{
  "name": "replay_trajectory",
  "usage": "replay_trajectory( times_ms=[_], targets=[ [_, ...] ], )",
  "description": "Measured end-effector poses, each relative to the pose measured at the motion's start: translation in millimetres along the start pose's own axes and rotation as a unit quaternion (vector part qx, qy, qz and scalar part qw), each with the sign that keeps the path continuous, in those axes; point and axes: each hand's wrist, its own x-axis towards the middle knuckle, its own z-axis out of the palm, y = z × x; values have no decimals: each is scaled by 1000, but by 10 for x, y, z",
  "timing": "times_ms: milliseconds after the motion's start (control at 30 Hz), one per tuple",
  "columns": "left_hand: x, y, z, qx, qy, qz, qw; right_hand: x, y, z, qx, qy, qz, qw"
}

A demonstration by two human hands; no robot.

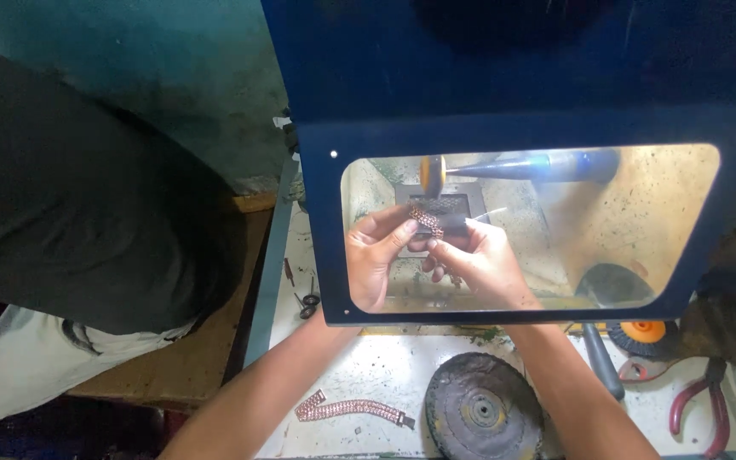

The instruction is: Polishing a metal jewelry chain using a bench-mounted buffing wheel inside a protective dust hood.

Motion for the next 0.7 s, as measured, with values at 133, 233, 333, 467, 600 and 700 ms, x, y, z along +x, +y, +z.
replay_trajectory(
  times_ms=[133, 233, 333, 467, 600, 700],
  targets=[
    [38, -81, -43, 3, 15, -5, 1000, -16, -29, 56, 23, 27, 35, 999],
    [87, -114, -74, 20, 25, -6, 999, -19, -30, 80, 20, 55, 52, 997],
    [104, -164, -108, 15, 41, -5, 999, -34, 17, 117, 59, 93, 73, 991],
    [92, -147, -69, 13, 57, -2, 998, -44, 33, 130, 70, 150, 64, 984],
    [55, -117, -19, -7, 56, -3, 998, -104, -92, 187, 60, 201, 60, 976],
    [51, -126, -41, -33, 48, 3, 998, -60, 52, 125, 36, 197, 18, 980]
  ],
)
